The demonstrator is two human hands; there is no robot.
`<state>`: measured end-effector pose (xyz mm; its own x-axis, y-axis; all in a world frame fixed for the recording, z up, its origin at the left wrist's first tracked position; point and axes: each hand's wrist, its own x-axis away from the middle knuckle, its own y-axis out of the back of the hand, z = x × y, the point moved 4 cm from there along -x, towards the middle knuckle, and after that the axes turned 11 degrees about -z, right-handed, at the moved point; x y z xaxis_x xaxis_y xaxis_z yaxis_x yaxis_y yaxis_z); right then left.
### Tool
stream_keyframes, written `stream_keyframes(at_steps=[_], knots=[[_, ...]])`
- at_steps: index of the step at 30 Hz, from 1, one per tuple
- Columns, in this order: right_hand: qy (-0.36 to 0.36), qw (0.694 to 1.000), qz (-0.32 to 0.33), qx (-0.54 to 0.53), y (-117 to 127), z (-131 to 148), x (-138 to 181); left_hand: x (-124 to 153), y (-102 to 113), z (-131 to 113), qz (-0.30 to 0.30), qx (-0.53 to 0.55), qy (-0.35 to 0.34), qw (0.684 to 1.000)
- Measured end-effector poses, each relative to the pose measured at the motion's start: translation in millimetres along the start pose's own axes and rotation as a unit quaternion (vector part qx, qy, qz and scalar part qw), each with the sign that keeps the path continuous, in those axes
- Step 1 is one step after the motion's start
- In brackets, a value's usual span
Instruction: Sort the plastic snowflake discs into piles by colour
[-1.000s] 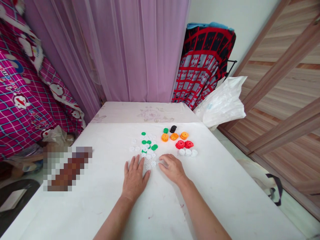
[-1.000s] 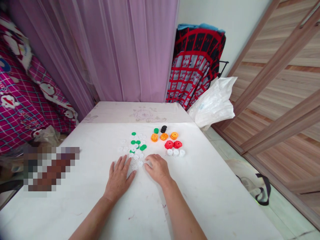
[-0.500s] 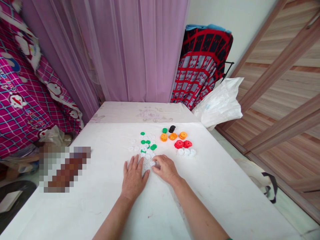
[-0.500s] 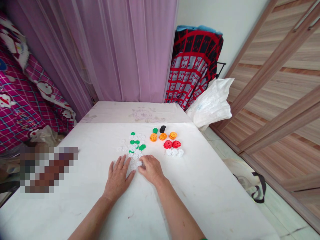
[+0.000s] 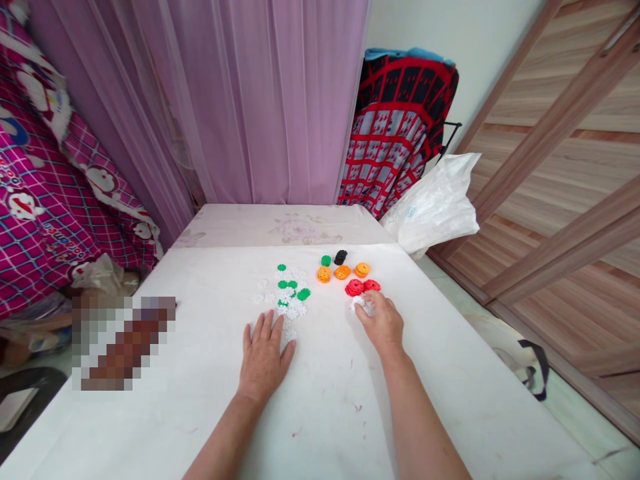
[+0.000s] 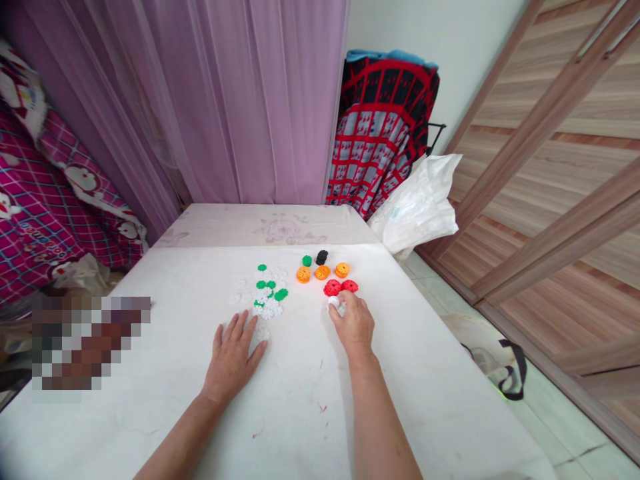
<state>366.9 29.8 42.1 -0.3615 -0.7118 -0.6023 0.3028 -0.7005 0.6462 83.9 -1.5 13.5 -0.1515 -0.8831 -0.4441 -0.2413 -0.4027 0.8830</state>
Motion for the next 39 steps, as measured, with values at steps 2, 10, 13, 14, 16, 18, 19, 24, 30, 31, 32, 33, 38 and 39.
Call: stream_keyframes(at_steps=[2, 10, 13, 14, 16, 18, 19, 24, 30, 31, 32, 33, 38, 39], knots=[[0.003, 1.000, 0.002, 0.004, -2, 1, 1, 0, 0, 0, -0.001, -0.003, 0.000, 1.000], [0.027, 0.999, -0.028, 0.026, -2, -3, -1, 1, 0, 1, -0.006, -0.003, -0.004, 1.000], [0.040, 0.998, -0.044, 0.014, 3, 1, 0, 0, -1, 1, -0.007, 0.001, 0.000, 1.000], [0.046, 0.998, -0.049, 0.003, 4, 5, 1, 1, -2, 1, -0.008, 0.003, 0.001, 1.000], [0.066, 0.996, -0.048, -0.024, 5, 18, 6, 1, -1, 1, -0.011, 0.006, 0.002, 1.000], [0.102, 0.993, -0.017, -0.061, 1, 37, 15, 1, -1, 1, -0.011, 0.010, 0.002, 1.000], [0.126, 0.988, 0.013, -0.083, -2, 48, 21, 1, -1, 1, -0.011, 0.013, 0.002, 1.000], [0.209, 0.948, 0.160, -0.179, -20, 96, 53, 1, -1, 10, -0.027, 0.078, 0.023, 0.996], [0.209, 0.945, 0.197, -0.157, -31, 124, 67, -5, -5, 29, -0.088, 0.193, 0.055, 0.976], [0.211, 0.946, 0.199, -0.146, -33, 126, 68, -6, -5, 31, -0.093, 0.203, 0.060, 0.973], [0.214, 0.947, 0.198, -0.136, -35, 128, 69, -7, -5, 33, -0.096, 0.210, 0.064, 0.971], [0.215, 0.948, 0.197, -0.128, -36, 129, 70, -8, -5, 34, -0.097, 0.213, 0.067, 0.970], [0.201, 0.953, 0.189, -0.122, -43, 128, 73, -9, -4, 35, -0.094, 0.207, 0.058, 0.972], [0.196, 0.954, 0.188, -0.126, -43, 126, 73, -9, -3, 35, -0.093, 0.203, 0.055, 0.973]])
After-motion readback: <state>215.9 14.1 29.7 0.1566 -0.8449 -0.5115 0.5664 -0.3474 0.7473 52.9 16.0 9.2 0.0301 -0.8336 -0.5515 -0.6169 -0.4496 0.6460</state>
